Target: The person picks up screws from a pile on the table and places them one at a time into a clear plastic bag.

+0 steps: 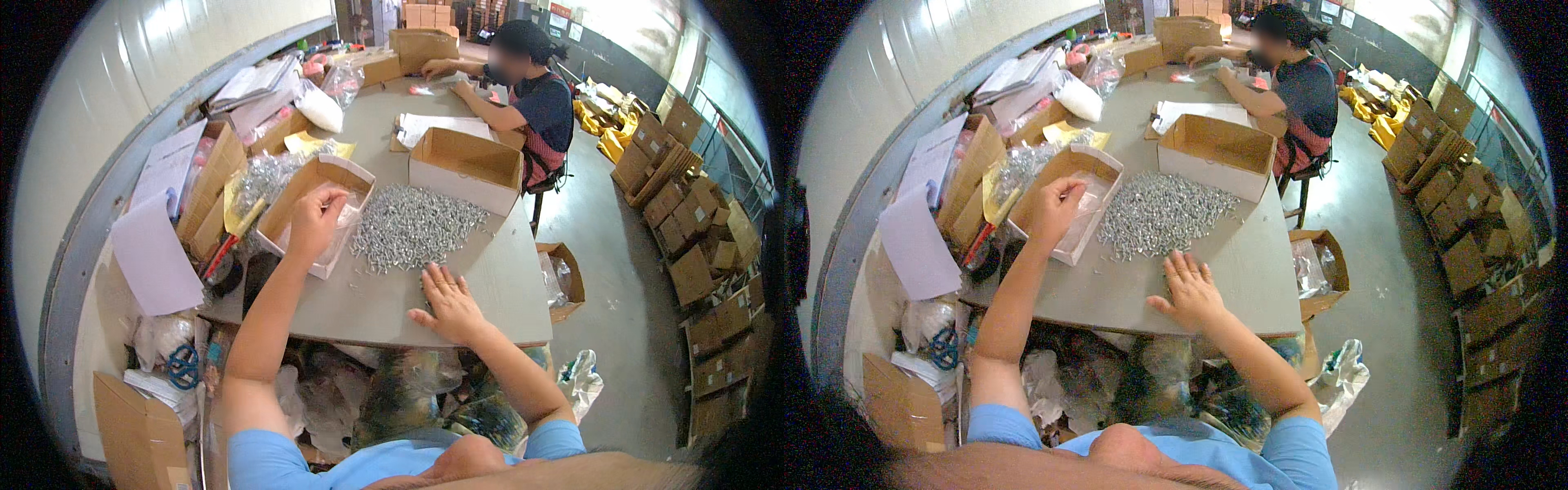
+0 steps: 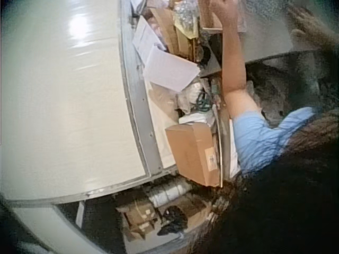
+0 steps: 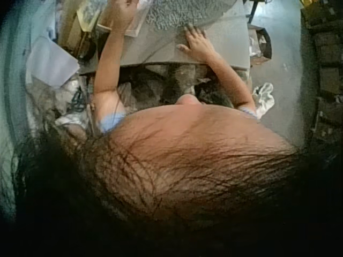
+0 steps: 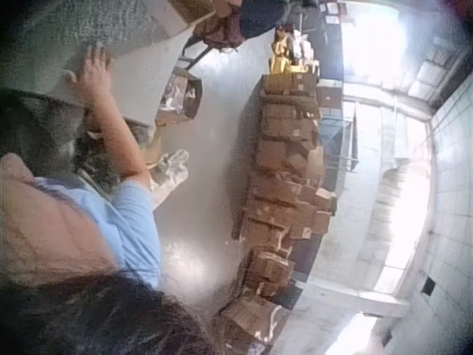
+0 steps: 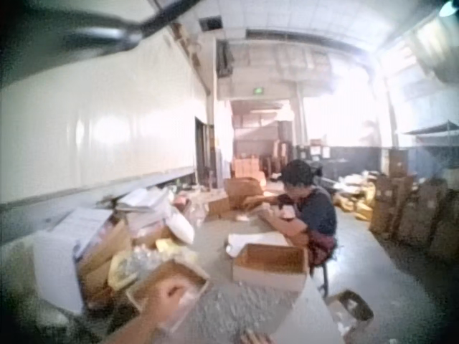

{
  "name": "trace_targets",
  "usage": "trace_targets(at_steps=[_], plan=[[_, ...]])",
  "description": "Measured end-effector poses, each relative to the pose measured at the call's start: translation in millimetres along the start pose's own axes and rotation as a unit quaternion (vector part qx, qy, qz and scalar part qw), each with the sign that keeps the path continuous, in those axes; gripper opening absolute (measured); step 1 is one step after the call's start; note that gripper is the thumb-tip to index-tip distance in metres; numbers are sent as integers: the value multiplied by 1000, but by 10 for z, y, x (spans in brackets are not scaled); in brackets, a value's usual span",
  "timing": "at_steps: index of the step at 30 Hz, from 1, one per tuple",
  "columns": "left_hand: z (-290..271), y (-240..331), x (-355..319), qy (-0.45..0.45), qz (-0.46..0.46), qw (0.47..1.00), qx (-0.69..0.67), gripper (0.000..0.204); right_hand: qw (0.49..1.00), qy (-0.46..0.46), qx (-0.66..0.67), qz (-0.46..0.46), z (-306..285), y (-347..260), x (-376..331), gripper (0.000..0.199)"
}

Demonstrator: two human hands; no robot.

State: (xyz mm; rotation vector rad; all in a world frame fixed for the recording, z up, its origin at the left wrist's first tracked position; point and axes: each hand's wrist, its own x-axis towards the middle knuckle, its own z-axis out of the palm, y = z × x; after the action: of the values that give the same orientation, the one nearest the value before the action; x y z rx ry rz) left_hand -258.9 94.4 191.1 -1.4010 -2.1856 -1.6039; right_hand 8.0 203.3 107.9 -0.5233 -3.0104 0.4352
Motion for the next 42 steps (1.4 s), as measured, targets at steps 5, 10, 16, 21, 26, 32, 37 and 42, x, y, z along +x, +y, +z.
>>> trace_targets(at_steps=[5, 10, 16, 21, 26, 32, 37, 42], plan=[[-49, 466, -1072, -60, -86, 988, -115, 14, 996, 3, 56, -75, -51, 13, -376, 75], [87, 400, -2219, -100, -192, 940, -263, 11, 962, 103, 251, -34, -137, 60, -566, 86], [349, 163, -2984, -109, -377, 824, -410, 11, 965, 120, 234, 24, -159, 23, -565, 62], [462, 169, -3170, -144, -501, 744, -419, 14, 971, 144, 191, -6, -125, -7, -545, 40], [576, 109, -3252, -260, -389, 805, -365, 13, 970, 186, 154, -19, -52, -38, -518, 27], [851, 179, -3068, -440, -396, 770, -237, 23, 969, 213, 128, -9, 40, -65, -523, 19], [1169, 182, -3209, -422, -306, 779, -348, 35, 967, 229, 113, 5, 46, -116, -609, 14], [1179, 333, -3164, -372, -341, 745, -437, 40, 971, 76, 226, 6, -121, -255, -740, 16]])
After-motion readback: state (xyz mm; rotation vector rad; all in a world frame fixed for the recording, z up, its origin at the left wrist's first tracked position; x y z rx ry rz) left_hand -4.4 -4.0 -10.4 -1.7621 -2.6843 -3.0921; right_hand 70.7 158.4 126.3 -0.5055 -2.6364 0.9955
